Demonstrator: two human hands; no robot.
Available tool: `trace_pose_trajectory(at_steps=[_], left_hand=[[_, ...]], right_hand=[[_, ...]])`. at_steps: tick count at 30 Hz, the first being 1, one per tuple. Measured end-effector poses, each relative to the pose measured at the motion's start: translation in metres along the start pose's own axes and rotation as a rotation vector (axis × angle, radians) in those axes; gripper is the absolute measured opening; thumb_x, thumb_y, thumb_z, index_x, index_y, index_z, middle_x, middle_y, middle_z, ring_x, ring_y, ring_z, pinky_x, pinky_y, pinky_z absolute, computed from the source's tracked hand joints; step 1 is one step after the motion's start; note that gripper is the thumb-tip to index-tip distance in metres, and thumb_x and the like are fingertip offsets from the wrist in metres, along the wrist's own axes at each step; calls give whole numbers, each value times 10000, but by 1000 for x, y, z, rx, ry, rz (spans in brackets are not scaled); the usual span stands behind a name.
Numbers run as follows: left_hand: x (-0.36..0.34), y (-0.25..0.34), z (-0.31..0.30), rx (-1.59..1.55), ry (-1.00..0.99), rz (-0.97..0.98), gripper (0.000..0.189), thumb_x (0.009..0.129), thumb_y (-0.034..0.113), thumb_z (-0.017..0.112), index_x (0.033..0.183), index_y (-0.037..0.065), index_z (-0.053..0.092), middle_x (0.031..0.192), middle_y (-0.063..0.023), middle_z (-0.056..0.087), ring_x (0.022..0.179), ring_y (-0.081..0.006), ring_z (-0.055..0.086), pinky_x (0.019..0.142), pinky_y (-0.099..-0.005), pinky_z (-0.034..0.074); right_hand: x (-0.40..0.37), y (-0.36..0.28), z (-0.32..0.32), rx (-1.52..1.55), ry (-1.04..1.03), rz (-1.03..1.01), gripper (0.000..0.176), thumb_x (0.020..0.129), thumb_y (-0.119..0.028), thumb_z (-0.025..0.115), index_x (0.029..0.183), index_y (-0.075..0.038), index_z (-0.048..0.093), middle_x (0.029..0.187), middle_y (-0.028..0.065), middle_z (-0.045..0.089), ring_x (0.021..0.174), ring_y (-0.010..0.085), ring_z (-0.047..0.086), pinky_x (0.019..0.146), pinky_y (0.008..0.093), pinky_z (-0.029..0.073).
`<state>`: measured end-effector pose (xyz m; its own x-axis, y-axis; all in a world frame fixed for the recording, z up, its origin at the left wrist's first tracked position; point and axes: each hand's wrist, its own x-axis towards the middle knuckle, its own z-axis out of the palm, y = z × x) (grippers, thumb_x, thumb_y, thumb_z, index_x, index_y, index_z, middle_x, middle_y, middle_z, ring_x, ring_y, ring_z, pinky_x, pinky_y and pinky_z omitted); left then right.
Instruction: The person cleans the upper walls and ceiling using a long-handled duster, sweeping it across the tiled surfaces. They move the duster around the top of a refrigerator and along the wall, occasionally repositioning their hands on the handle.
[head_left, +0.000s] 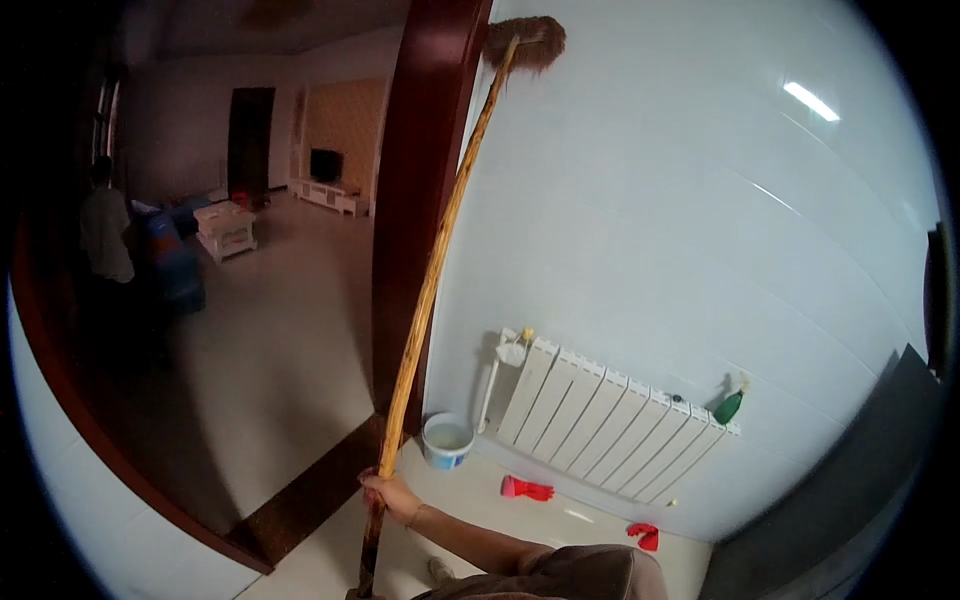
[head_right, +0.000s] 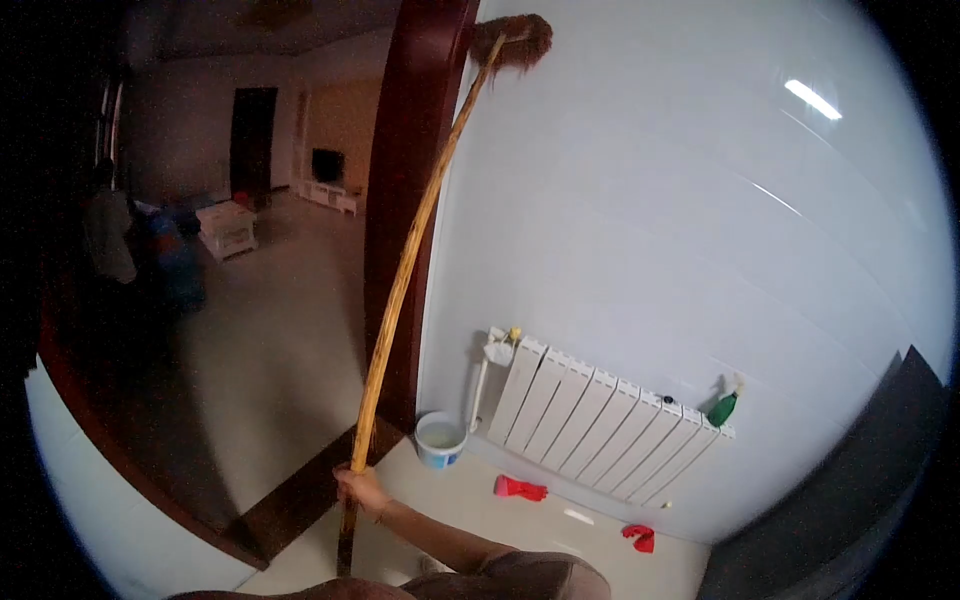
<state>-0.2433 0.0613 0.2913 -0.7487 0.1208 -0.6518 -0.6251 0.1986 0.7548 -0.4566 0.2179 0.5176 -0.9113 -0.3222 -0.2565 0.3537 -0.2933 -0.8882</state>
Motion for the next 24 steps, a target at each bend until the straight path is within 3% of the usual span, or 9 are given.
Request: trace_pose_trajectory(at_steps=[1, 5, 8, 10, 12, 14, 16, 20, 24], left_hand=[[-2, 34, 4, -82, 1, 135, 161, 826, 212, 627, 815, 58, 584, 546, 20, 465, 430, -94, 370, 382, -280, 306], [33, 157, 18, 21, 104, 210, 150, 847, 198, 589, 799, 59, 561, 549, 2, 452, 428, -117, 373, 386, -301, 312], [57, 261, 27, 58, 125, 281, 165, 844, 205, 587, 813, 48, 550, 557, -13, 438, 454, -141, 394, 417, -324, 340], [49, 348, 27, -278, 86, 28, 306, 756, 128, 695, 600, 96, 434, 522, -36, 473, 425, -137, 423, 428, -290, 337], [71, 389, 22, -296, 12, 378, 308, 756, 126, 703, 588, 91, 448, 505, -52, 487, 416, -158, 456, 424, -300, 353], [70, 444, 20, -279, -34, 590, 286, 769, 146, 691, 596, 90, 471, 486, -53, 482, 414, -152, 460, 402, -302, 344], [61, 500, 15, -69, 119, 539, 323, 789, 227, 667, 562, 99, 477, 465, -47, 470, 411, -158, 455, 397, -303, 333], [32, 577, 16, -213, -1, 639, 406, 796, 319, 626, 493, 99, 469, 458, -42, 474, 401, -163, 442, 383, -303, 318], [59, 573, 15, -143, -40, 725, 377, 775, 274, 639, 495, 95, 459, 455, -41, 475, 398, -158, 435, 372, -298, 311]], right_hand=[[8, -27, 0, 7, -26, -69, 147, 807, -76, 591, 908, 19, 544, 604, 45, 481, 520, 164, 497, 518, 317, 460], [49, -132, -14, -35, -13, -259, 121, 807, -96, 596, 850, 8, 553, 592, 46, 500, 510, 160, 522, 486, 297, 442], [86, -216, -29, -74, -185, -329, 136, 818, -131, 601, 842, -5, 555, 580, 47, 505, 490, 167, 511, 478, 309, 437], [108, -279, -29, -111, -231, -372, 154, 819, -164, 625, 796, -26, 560, 570, 44, 499, 489, 179, 511, 495, 344, 447], [120, -342, -21, -172, -233, -430, 144, 817, -159, 617, 774, -36, 557, 558, 51, 488, 475, 185, 509, 493, 355, 456], [128, -400, -9, -157, -228, -504, 187, 813, -136, 618, 704, -34, 506, 553, 62, 493, 451, 180, 502, 444, 334, 436], [141, -455, 2, -174, -249, -593, 182, 812, -133, 612, 708, -36, 499, 553, 58, 485, 451, 181, 496, 433, 331, 424], [145, -536, 20, -132, -334, -595, 175, 795, -149, 608, 701, -57, 492, 550, 47, 476, 434, 178, 459, 442, 337, 406], [159, -529, 9, -188, -255, -598, 176, 808, -144, 596, 698, -50, 495, 537, 49, 478, 428, 182, 456, 448, 353, 405]])
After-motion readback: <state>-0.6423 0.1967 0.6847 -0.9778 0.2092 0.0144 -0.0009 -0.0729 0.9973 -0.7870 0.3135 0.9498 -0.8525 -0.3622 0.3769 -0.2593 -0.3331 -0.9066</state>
